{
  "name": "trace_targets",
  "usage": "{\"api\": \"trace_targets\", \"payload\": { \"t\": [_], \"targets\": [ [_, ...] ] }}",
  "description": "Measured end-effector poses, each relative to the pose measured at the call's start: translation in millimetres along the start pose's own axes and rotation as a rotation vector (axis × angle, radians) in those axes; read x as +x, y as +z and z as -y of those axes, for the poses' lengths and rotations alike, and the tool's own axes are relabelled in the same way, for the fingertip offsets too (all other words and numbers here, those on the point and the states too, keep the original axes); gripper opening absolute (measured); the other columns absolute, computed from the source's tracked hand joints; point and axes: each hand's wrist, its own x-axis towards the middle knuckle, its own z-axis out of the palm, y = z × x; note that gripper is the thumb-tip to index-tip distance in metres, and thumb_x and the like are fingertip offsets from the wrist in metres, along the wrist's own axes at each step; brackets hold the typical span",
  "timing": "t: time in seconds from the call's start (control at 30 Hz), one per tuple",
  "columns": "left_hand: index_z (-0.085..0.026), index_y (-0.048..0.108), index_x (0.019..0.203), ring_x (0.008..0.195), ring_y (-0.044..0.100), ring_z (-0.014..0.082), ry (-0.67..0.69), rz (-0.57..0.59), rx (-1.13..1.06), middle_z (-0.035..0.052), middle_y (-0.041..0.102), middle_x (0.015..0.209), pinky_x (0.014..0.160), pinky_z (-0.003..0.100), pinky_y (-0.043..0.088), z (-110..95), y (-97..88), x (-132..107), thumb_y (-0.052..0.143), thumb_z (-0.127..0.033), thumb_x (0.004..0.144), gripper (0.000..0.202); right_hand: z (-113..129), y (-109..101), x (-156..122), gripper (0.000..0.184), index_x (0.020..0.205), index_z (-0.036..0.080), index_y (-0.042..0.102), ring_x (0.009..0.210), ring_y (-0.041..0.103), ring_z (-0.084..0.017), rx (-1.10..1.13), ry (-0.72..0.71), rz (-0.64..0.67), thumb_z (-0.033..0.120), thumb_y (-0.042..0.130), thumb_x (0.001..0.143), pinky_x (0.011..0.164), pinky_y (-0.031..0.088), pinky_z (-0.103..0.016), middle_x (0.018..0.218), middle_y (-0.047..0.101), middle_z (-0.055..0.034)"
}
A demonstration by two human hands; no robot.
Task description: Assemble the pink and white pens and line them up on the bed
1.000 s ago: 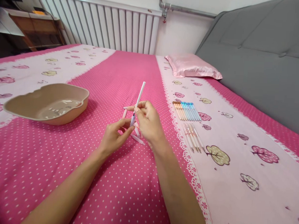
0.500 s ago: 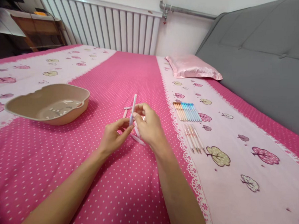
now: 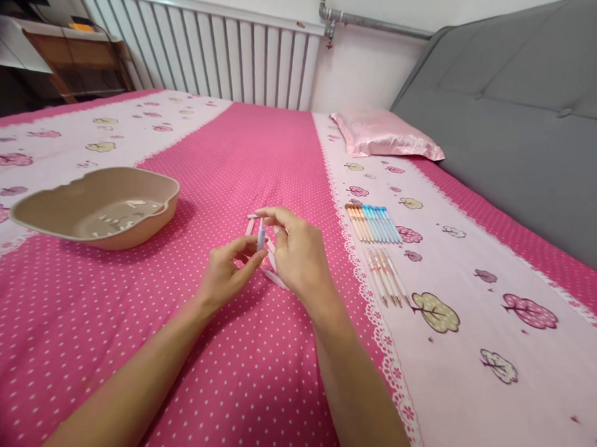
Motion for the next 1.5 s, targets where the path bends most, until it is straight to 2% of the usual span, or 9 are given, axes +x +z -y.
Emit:
{"api": "trace_targets", "payload": {
  "t": [0.17, 0.3, 0.43, 0.6, 0.77, 0.9, 1.07, 1.27, 1.5],
  "targets": [
    [-0.016, 0.063, 0.095, 0.061, 0.061, 0.0110, -0.010, 0.000, 0.013, 0.0036, 0.070, 0.079, 0.059, 0.023, 0.048, 1, 0.2, 0, 0.055, -0.030, 0.085, 0.019, -7, -6, 2, 0.043, 0.117, 0.025, 0.060, 0.098, 0.064, -0.016, 0.015, 0.008, -0.058, 0.006, 0.044, 0.082, 0.091, 0.047, -0.035, 0.102, 0.070, -0.0019],
    [-0.015, 0.064, 0.094, 0.063, 0.061, 0.0117, -0.034, -0.017, 0.024, 0.0042, 0.071, 0.080, 0.060, 0.024, 0.048, 3, 0.4, 0, 0.056, -0.028, 0.084, 0.018, -15, -19, 3, 0.027, 0.102, 0.020, 0.067, 0.087, 0.066, -0.020, -0.267, 0.134, -0.135, 0.013, 0.051, 0.081, 0.083, 0.048, -0.036, 0.092, 0.071, -0.0054],
    [-0.014, 0.064, 0.095, 0.062, 0.061, 0.0119, -0.046, -0.025, 0.011, 0.0049, 0.071, 0.080, 0.059, 0.024, 0.048, 2, 0.5, 0, 0.057, -0.027, 0.083, 0.019, -24, -26, 3, 0.016, 0.089, 0.021, 0.069, 0.085, 0.065, -0.026, -0.628, 0.355, 0.037, 0.027, 0.058, 0.079, 0.074, 0.048, -0.039, 0.087, 0.071, -0.0078],
    [-0.016, 0.063, 0.096, 0.061, 0.061, 0.0111, -0.044, -0.050, 0.004, 0.0033, 0.070, 0.078, 0.057, 0.022, 0.048, 5, 0.9, 0, 0.057, -0.027, 0.083, 0.018, -40, -14, 9, 0.024, 0.086, 0.020, 0.069, 0.087, 0.066, -0.029, -0.854, 0.517, 0.303, 0.039, 0.068, 0.070, 0.069, 0.049, -0.036, 0.086, 0.070, -0.0103],
    [-0.016, 0.063, 0.096, 0.060, 0.061, 0.0108, -0.048, -0.050, 0.013, 0.0025, 0.070, 0.076, 0.057, 0.022, 0.048, 8, 1.4, 1, 0.058, -0.027, 0.082, 0.018, -52, 3, 15, 0.022, 0.077, 0.018, 0.070, 0.078, 0.068, -0.025, -0.895, 0.623, 0.538, 0.029, 0.077, 0.058, 0.063, 0.050, -0.031, 0.075, 0.070, -0.0088],
    [-0.016, 0.063, 0.095, 0.060, 0.061, 0.0109, -0.055, -0.044, 0.014, 0.0032, 0.070, 0.077, 0.057, 0.022, 0.048, 7, 0.6, 1, 0.058, -0.028, 0.083, 0.018, -50, 2, 15, 0.013, 0.063, 0.019, 0.065, 0.064, 0.067, -0.022, -0.867, 0.591, 0.592, 0.017, 0.074, 0.055, 0.054, 0.048, -0.028, 0.059, 0.065, -0.0056],
    [-0.016, 0.063, 0.096, 0.061, 0.061, 0.0116, -0.064, -0.035, 0.027, 0.0032, 0.070, 0.077, 0.058, 0.023, 0.048, 5, -0.1, 1, 0.057, -0.029, 0.083, 0.019, -33, -18, 4, 0.016, 0.067, 0.022, 0.058, 0.054, 0.062, -0.021, -0.732, 0.398, 0.370, 0.016, 0.070, 0.058, 0.048, 0.045, -0.030, 0.058, 0.064, -0.0029],
    [-0.017, 0.064, 0.094, 0.061, 0.062, 0.0116, -0.066, -0.008, 0.045, 0.0027, 0.070, 0.076, 0.057, 0.023, 0.048, 3, -0.2, 1, 0.057, -0.028, 0.083, 0.017, -19, -29, 4, 0.039, 0.104, 0.020, 0.051, 0.066, 0.068, -0.020, -0.019, 0.263, -0.162, 0.030, 0.068, 0.071, 0.063, 0.052, -0.034, 0.072, 0.068, -0.0025],
    [-0.016, 0.063, 0.093, 0.060, 0.059, 0.0114, -0.022, 0.056, 0.068, 0.0017, 0.067, 0.071, 0.058, 0.023, 0.047, 2, -0.8, 1, 0.055, -0.028, 0.084, 0.017, -11, -14, 10, 0.033, 0.107, 0.015, 0.056, 0.078, 0.068, -0.018, 0.331, 0.126, -0.232, 0.024, 0.064, 0.076, 0.075, 0.054, -0.033, 0.080, 0.069, -0.0037]
  ]
}}
